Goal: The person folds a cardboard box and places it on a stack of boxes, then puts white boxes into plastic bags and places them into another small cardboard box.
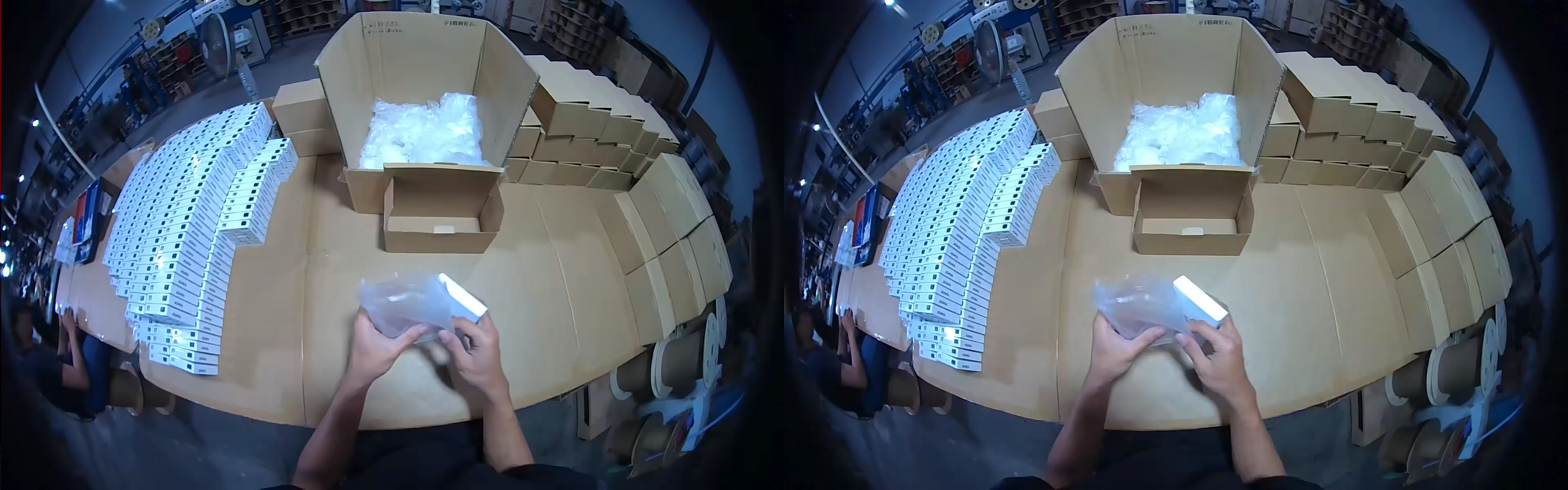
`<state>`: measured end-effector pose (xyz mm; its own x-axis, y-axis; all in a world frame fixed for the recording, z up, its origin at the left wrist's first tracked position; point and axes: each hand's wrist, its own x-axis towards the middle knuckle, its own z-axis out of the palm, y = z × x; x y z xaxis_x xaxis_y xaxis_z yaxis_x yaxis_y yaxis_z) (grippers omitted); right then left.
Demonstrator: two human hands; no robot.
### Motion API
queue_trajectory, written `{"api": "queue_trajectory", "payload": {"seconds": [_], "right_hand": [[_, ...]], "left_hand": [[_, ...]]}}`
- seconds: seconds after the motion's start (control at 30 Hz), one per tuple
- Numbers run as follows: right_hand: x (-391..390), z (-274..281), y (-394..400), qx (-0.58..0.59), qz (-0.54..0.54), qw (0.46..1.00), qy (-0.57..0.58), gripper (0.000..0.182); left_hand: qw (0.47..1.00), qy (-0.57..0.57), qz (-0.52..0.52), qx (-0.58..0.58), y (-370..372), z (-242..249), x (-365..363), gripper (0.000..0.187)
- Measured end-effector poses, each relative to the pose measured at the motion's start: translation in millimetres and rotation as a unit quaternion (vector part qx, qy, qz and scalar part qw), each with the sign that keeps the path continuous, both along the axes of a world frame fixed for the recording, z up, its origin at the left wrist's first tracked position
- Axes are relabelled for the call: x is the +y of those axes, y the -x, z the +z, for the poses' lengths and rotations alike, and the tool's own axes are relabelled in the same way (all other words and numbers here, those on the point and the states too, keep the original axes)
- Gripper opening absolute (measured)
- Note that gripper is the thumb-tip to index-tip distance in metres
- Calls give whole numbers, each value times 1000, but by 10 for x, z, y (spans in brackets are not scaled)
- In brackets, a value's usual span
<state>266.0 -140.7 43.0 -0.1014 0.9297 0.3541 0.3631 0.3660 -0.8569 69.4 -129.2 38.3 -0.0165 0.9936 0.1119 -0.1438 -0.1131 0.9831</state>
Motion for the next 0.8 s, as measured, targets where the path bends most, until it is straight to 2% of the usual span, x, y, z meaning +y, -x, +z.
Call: {"api": "queue_trajectory", "payload": {"seconds": [0.03,0.07,0.17,0.27,0.37,0.5,0.63,0.67,0.8], "right_hand": [[8,-2,-39,11,1,1000,6,10],[1,29,-97,103,-16,992,64,14],[165,128,-354,134,-49,989,-43,30],[280,538,-359,192,-24,970,-149,50],[421,776,-333,146,77,964,-209,62],[660,983,-187,107,242,935,-238,62],[790,1041,-151,57,270,931,-237,62],[791,1039,-135,76,265,937,-213,57],[787,1240,-169,-21,294,944,-150,38]], "left_hand": [[1000,-8,6,19,14,4,-4,66],[999,-14,12,38,37,9,-27,63],[997,-18,7,78,104,-2,-71,59],[997,-14,-8,70,112,-31,-105,59],[995,-17,-6,95,113,-89,-113,59],[990,-1,-5,141,130,-24,-118,59],[993,11,-6,118,145,9,-117,61],[992,2,-6,125,155,-17,-111,62],[985,-30,21,169,166,-35,-94,67]]}}
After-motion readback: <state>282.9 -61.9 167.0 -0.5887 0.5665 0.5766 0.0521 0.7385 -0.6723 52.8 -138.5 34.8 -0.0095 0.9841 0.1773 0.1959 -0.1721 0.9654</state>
